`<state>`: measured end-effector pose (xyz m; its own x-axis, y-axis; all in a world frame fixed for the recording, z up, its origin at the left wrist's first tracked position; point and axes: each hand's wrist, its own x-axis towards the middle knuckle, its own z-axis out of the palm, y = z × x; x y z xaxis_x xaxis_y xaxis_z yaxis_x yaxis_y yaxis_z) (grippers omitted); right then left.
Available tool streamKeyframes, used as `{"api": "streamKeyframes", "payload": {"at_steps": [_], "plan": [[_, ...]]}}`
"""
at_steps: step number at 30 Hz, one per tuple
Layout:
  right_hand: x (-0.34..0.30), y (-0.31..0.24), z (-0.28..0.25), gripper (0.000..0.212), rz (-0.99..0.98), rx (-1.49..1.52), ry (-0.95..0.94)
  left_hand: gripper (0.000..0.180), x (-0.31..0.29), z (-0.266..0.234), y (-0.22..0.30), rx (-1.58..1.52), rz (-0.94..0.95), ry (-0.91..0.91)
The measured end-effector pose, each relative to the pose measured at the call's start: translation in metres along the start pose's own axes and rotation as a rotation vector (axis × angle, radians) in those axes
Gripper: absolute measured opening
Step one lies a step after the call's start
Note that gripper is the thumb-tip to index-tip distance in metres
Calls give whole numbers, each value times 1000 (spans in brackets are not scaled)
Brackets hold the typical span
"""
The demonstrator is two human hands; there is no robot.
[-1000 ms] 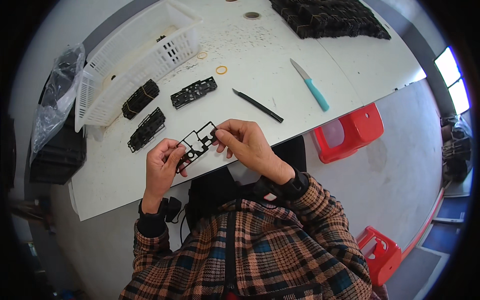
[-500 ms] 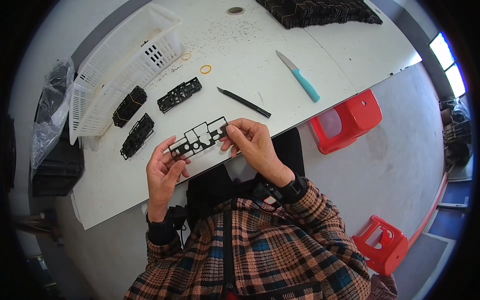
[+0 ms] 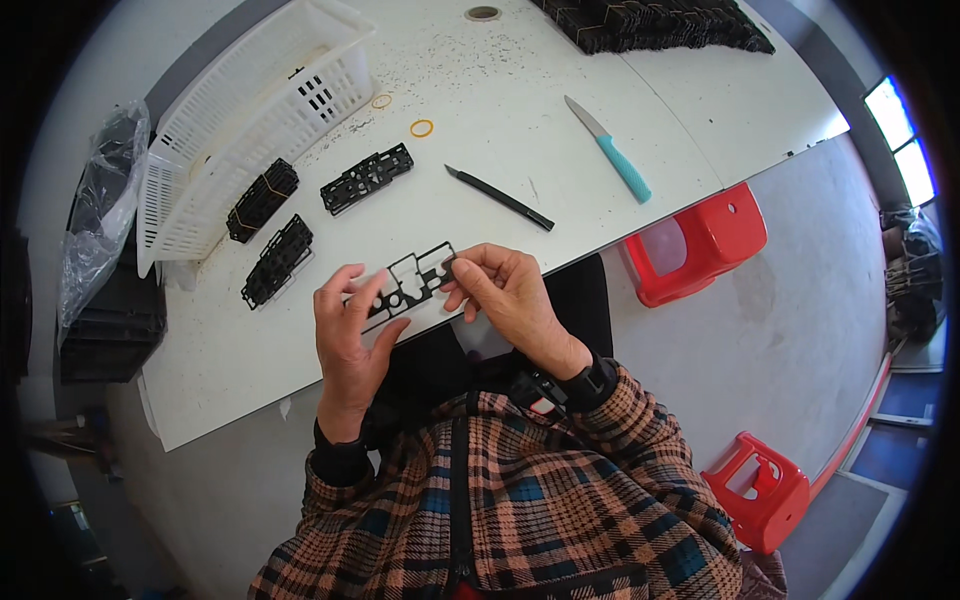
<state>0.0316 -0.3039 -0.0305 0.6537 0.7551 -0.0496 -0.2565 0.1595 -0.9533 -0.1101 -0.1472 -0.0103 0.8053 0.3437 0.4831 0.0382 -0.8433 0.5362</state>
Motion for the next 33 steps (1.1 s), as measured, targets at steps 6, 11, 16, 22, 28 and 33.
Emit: {"api": "streamKeyframes", "payload": {"at_steps": [6,11,16,22,28,33], "plan": [[2,-12,3,25,108,-100,-58,44,1,3,3,163,99,-21],[11,-29,-14,21,-5,-423,2,28,-5,5,-6,153,-7,-62],[29,-52,-39,21,-349,-1002,233,17,-8,3,-9,-28,-181,-43],[41,-37,-60,24,-432,-1340,227,16,-12,4,-16,-173,-305,-61],[47,-30,-62,23,-319,-1379,203,16,-11,4,-15,-266,-396,-48],[48,-33,-61,18,-298,-1373,177,17,-13,8,-19,-268,-354,-22]]}}
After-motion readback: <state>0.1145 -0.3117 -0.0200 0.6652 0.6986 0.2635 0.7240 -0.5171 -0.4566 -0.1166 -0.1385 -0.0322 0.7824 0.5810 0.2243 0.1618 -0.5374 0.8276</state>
